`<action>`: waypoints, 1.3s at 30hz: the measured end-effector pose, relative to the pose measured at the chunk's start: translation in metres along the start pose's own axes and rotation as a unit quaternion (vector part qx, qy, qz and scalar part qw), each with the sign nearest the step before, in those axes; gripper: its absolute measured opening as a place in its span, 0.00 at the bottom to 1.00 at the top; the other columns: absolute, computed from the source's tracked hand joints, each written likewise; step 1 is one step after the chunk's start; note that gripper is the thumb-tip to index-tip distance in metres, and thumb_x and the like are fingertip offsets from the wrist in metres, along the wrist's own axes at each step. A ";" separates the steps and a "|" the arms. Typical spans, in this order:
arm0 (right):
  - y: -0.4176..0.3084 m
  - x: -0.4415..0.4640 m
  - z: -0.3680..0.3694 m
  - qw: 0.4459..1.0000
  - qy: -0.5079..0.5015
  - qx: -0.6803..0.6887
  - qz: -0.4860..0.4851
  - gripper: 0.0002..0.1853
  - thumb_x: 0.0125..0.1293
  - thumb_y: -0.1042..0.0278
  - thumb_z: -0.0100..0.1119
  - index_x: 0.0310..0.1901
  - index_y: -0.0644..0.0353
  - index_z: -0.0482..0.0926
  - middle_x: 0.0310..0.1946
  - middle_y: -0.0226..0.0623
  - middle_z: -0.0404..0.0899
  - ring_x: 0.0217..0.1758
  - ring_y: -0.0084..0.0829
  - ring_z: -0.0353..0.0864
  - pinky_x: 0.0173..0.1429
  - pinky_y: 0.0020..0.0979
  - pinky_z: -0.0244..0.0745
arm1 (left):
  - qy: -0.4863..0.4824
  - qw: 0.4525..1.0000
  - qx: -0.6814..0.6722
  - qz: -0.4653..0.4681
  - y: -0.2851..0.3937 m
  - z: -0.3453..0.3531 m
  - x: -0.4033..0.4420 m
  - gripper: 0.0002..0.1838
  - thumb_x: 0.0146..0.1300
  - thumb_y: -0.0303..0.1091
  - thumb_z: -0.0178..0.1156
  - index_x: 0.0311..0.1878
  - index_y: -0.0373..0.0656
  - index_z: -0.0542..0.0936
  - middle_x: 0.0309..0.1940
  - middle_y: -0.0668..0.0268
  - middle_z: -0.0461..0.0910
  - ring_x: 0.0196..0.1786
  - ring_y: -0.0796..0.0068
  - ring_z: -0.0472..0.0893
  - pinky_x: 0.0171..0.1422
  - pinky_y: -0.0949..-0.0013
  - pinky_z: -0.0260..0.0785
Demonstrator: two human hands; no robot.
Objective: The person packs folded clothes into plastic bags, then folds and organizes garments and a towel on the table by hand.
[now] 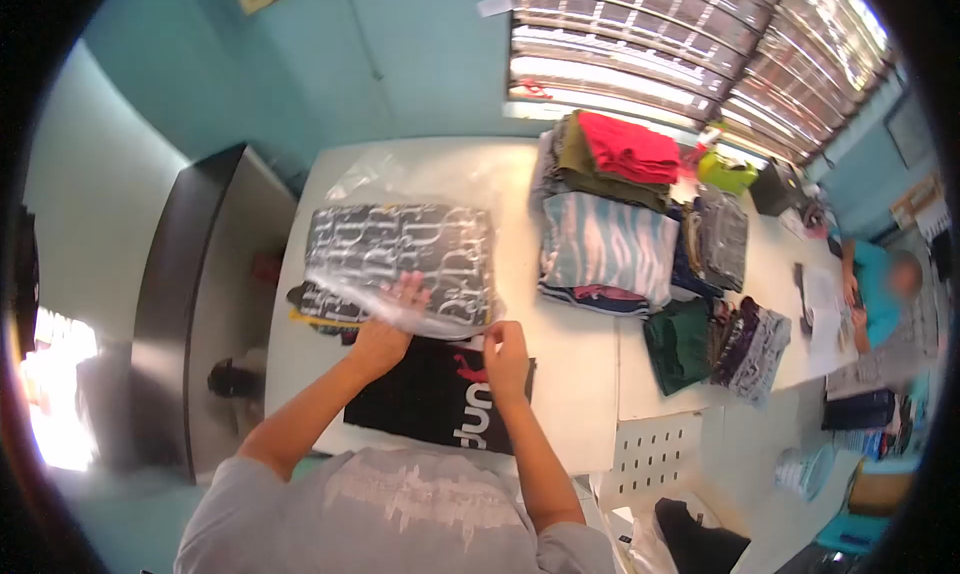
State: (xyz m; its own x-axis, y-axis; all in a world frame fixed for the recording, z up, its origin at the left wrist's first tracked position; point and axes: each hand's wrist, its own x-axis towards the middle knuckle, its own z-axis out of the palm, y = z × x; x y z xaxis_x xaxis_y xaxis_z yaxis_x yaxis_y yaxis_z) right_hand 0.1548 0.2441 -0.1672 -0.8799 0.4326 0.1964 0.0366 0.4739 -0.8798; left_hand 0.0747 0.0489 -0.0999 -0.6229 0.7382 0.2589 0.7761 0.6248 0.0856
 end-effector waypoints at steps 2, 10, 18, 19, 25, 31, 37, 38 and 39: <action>0.026 -0.005 0.008 0.982 -0.140 0.007 0.129 0.09 0.59 0.68 0.54 0.38 0.64 0.73 0.28 0.41 0.77 0.32 0.38 0.78 0.38 0.33 0.71 | -0.054 0.994 -0.075 0.051 -0.001 0.000 -0.038 0.27 0.56 0.26 0.48 0.63 0.40 0.65 0.67 0.52 0.57 0.70 0.55 0.57 0.71 0.54 0.50; -0.041 -0.040 0.080 0.786 -0.363 0.371 0.337 0.22 0.63 0.54 0.56 0.53 0.61 0.70 0.43 0.39 0.77 0.41 0.29 0.78 0.40 0.27 0.74 | 0.231 0.961 0.003 -0.152 -0.084 -0.065 -0.070 0.18 0.53 0.23 0.56 0.49 0.45 0.75 0.52 0.62 0.71 0.54 0.59 0.72 0.53 0.58 0.66; -0.100 -0.044 0.163 0.725 -0.329 0.443 0.413 0.33 0.61 0.45 0.56 0.59 0.60 0.62 0.53 0.43 0.67 0.55 0.36 0.70 0.50 0.39 0.73 | 0.048 0.976 -0.159 -0.143 -0.150 -0.072 -0.063 0.05 0.57 0.28 0.56 0.37 0.43 0.73 0.38 0.65 0.74 0.39 0.59 0.77 0.40 0.62 0.69; -0.098 -0.042 0.171 0.726 -0.292 0.457 0.424 0.33 0.60 0.45 0.58 0.58 0.59 0.63 0.51 0.42 0.68 0.55 0.35 0.69 0.49 0.39 0.73 | 0.054 0.971 -0.184 -0.145 -0.152 -0.072 -0.064 0.05 0.57 0.28 0.56 0.36 0.42 0.72 0.36 0.65 0.74 0.38 0.59 0.77 0.39 0.62 0.69; -0.072 -0.040 0.197 0.727 -0.157 0.521 0.419 0.26 0.62 0.50 0.59 0.54 0.56 0.66 0.48 0.37 0.69 0.49 0.32 0.71 0.49 0.39 0.74 | 0.077 0.962 -0.229 -0.130 -0.159 -0.043 -0.128 0.03 0.58 0.27 0.55 0.36 0.43 0.72 0.33 0.64 0.75 0.37 0.60 0.77 0.40 0.63 0.70; -0.081 -0.053 0.191 0.748 -0.156 0.498 0.410 0.21 0.63 0.54 0.58 0.51 0.56 0.69 0.47 0.37 0.72 0.50 0.33 0.72 0.53 0.40 0.71 | 0.144 0.939 -0.240 -0.199 -0.158 0.014 -0.140 0.19 0.51 0.27 0.61 0.46 0.40 0.68 0.46 0.57 0.71 0.48 0.56 0.74 0.47 0.60 0.69; -0.062 -0.064 0.203 0.722 -0.168 0.474 0.475 0.22 0.61 0.58 0.60 0.50 0.63 0.68 0.46 0.43 0.72 0.51 0.36 0.73 0.56 0.40 0.70 | 0.209 0.862 -0.323 -0.328 -0.166 0.074 -0.122 0.33 0.49 0.27 0.63 0.58 0.40 0.59 0.54 0.59 0.66 0.54 0.63 0.71 0.61 0.67 0.61; -0.058 -0.063 0.206 0.716 -0.170 0.467 0.490 0.22 0.61 0.58 0.60 0.50 0.63 0.69 0.46 0.43 0.72 0.50 0.36 0.74 0.56 0.40 0.70 | 0.236 0.845 -0.356 -0.322 -0.167 0.086 -0.119 0.33 0.50 0.28 0.63 0.59 0.40 0.59 0.53 0.60 0.66 0.55 0.65 0.70 0.62 0.68 0.60; -0.056 -0.062 0.207 0.710 -0.172 0.459 0.506 0.22 0.61 0.58 0.61 0.50 0.63 0.69 0.47 0.43 0.72 0.50 0.37 0.74 0.56 0.39 0.70 | 0.262 0.825 -0.388 -0.316 -0.167 0.093 -0.113 0.32 0.51 0.29 0.62 0.59 0.40 0.59 0.53 0.61 0.66 0.56 0.67 0.69 0.62 0.70 0.59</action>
State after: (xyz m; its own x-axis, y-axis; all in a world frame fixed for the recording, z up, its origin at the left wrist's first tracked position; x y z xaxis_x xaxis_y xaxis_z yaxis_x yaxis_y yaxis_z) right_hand 0.1087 0.0317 -0.2197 -0.6922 -0.0929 -0.7157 0.5475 -0.7137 -0.4369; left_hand 0.0060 -0.1153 -0.2325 -0.9573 -0.0104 0.2888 0.2681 0.3416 0.9008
